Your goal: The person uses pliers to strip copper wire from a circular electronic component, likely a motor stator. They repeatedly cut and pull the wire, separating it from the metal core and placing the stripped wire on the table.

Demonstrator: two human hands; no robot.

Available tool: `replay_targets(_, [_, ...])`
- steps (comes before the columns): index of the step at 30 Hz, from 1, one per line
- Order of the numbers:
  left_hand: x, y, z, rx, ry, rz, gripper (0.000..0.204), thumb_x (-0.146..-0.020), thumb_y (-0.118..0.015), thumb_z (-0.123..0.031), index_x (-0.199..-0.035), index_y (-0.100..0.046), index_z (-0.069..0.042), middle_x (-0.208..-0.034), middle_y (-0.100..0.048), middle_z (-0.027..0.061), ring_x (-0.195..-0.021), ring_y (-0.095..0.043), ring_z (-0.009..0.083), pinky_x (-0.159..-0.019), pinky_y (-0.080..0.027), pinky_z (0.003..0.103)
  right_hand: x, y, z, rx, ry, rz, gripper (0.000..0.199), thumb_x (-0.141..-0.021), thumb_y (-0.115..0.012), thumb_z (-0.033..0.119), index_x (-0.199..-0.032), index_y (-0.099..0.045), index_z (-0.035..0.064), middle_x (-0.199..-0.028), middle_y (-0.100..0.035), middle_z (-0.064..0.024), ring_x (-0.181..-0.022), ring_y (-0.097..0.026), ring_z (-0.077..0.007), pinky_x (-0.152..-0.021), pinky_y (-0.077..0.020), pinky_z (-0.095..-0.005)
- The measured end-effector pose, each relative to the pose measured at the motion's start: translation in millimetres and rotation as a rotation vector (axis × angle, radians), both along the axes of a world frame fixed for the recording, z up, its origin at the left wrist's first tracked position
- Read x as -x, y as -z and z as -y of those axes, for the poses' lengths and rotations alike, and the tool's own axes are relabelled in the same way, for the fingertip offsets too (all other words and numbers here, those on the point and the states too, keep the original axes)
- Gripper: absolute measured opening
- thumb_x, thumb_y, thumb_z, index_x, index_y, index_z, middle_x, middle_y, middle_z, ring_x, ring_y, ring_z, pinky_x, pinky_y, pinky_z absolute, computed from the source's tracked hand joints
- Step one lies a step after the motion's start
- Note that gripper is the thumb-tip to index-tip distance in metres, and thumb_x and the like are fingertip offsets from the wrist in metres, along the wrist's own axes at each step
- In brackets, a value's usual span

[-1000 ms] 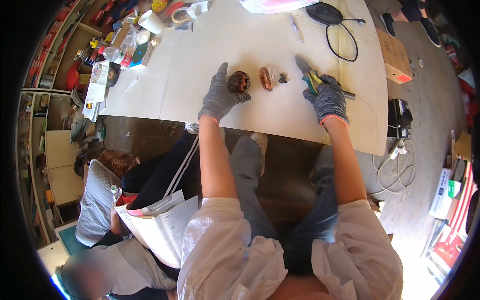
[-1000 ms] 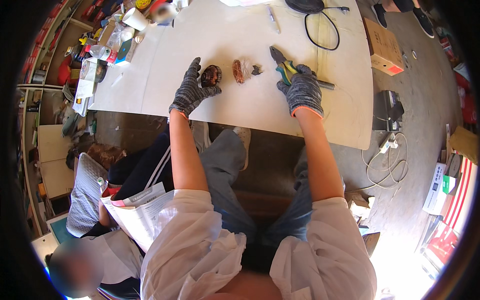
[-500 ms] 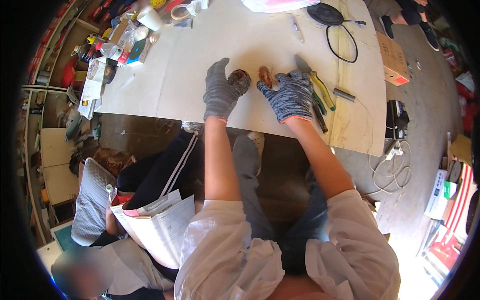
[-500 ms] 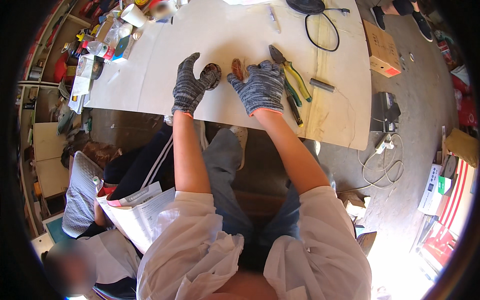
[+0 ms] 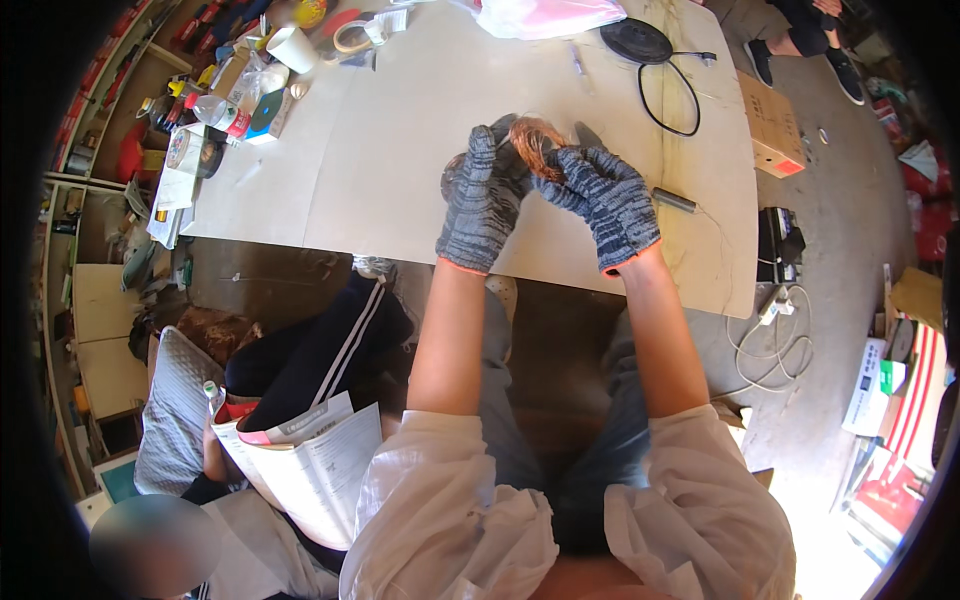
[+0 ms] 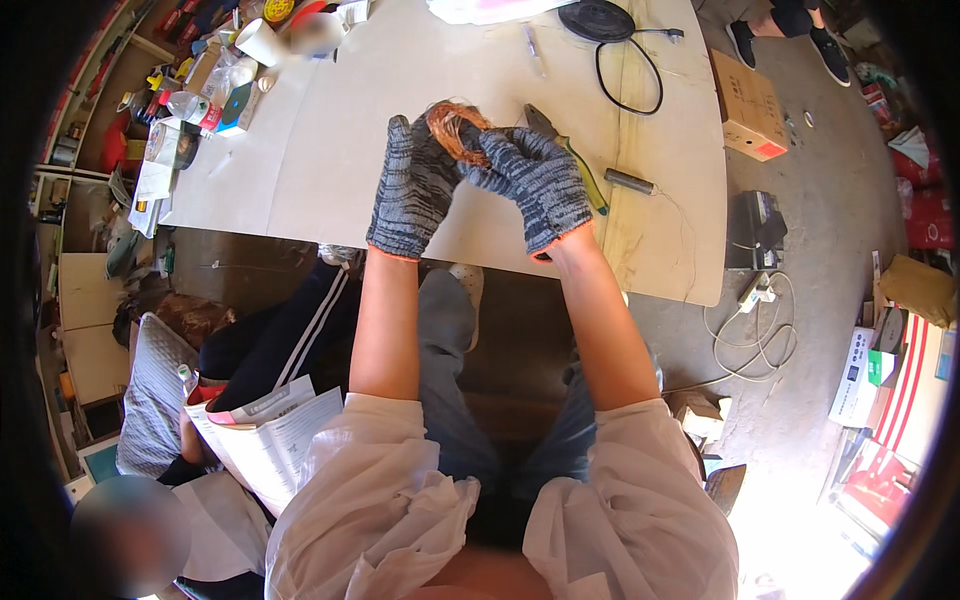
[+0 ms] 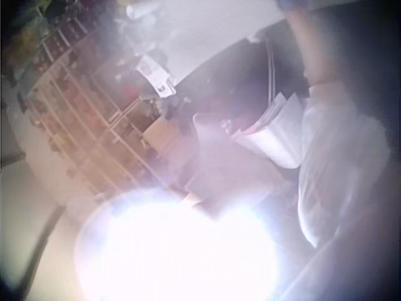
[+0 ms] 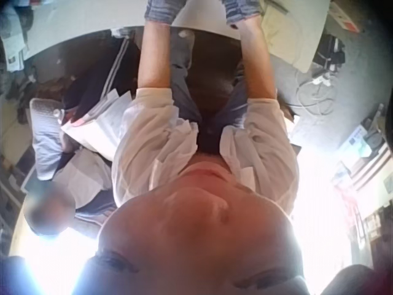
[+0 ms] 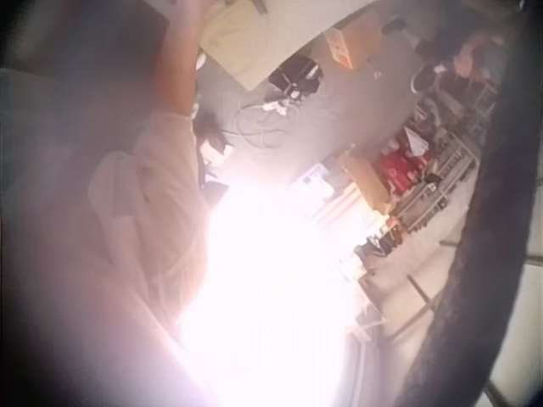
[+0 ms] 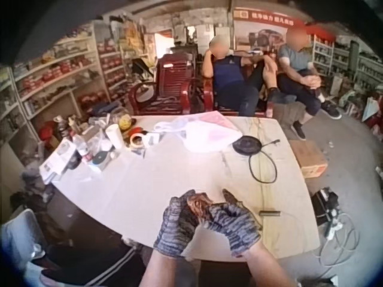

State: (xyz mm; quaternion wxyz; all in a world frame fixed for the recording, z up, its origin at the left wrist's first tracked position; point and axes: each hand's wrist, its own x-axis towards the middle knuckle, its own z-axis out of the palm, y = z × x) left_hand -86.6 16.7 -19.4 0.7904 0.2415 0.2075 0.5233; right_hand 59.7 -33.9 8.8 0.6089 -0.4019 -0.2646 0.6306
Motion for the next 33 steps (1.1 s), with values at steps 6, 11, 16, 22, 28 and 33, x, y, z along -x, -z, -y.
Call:
replay_targets(6, [-25.2, -23.3, 15.4, -0.330, 0.017, -0.053, 0.059, -0.091, -0.052, -0.040, -0.132, -0.038, 0.000, -0.124, -0.051, 0.0199, -0.111, -0.052, 0.0271, -0.095, -0.043, 0.038, 1.4, -4.2, 9.0, 0.003, 0.022, 0.031, 0.019, -0.086, -0.061, 0.009, -0.098, -0.062, -0.0056, -0.088, -0.064, -0.0096, -0.077, -0.063, -0.0162, -0.072, -0.0554, -0.0275])
replay_targets(11, [-29.9, -24.8, 15.1, -0.413, -0.079, -0.181, 0.058, -0.091, -0.051, -0.036, -0.131, -0.037, 0.004, -0.122, -0.052, 0.0232, -0.109, -0.055, 0.0298, -0.096, -0.044, 0.041, 0.6, -10.3, 14.5, 0.002, 0.017, 0.309, 0.021, -0.086, -0.061, 0.013, -0.097, -0.063, -0.0051, -0.086, -0.064, -0.0088, -0.075, -0.063, -0.0144, -0.070, -0.0545, -0.0260])
replay_targets(16, [-38.1, -21.1, 19.8, -0.502, -0.058, -0.138, 0.053, -0.087, -0.060, -0.020, -0.131, -0.039, 0.002, -0.115, -0.058, 0.0157, -0.105, -0.056, 0.0229, -0.092, -0.045, 0.033, -10.3, -6.1, 18.7, -0.108, 0.087, 0.726, 0.023, -0.087, -0.059, 0.019, -0.098, -0.064, 0.0004, -0.083, -0.065, -0.0135, -0.071, -0.063, -0.0228, -0.068, -0.0506, -0.0321])
replay_targets(22, [-45.6, -18.6, 20.0, -0.199, -0.152, 0.078, 0.039, -0.088, -0.057, -0.021, -0.121, -0.049, -0.001, -0.095, -0.061, 0.0117, -0.087, -0.059, 0.0223, -0.081, -0.049, 0.035, -1.2, -19.6, 25.7, -0.316, 0.157, 1.292, 0.028, -0.085, -0.058, 0.027, -0.107, -0.061, 0.0094, -0.092, -0.064, -0.0154, -0.084, -0.060, -0.0325, -0.073, -0.0483, -0.0388])
replay_targets(28, [-42.2, -12.6, 16.6, -0.047, -0.141, 0.267, 0.037, -0.093, -0.050, -0.028, -0.121, -0.050, -0.006, -0.092, -0.060, 0.0074, -0.087, -0.058, 0.0211, -0.081, -0.049, 0.038, 0.7, -18.3, 24.8, -0.327, 0.024, 1.027, 0.036, -0.084, -0.060, 0.032, -0.113, -0.059, 0.0103, -0.100, -0.063, -0.0139, -0.090, -0.061, -0.0301, -0.079, -0.0478, -0.0361])
replay_targets(33, [-43.1, -13.0, 16.7, -0.152, -0.118, 0.219, 0.038, -0.092, -0.050, -0.035, -0.118, -0.052, -0.007, -0.091, -0.065, 0.0055, -0.085, -0.059, 0.0209, -0.083, -0.048, 0.039, 4.0, -14.7, 24.4, -0.404, 0.156, 1.029, 0.032, -0.088, -0.055, 0.029, -0.113, -0.059, 0.0088, -0.101, -0.063, -0.0149, -0.092, -0.060, -0.0309, -0.080, -0.0475, -0.0359])
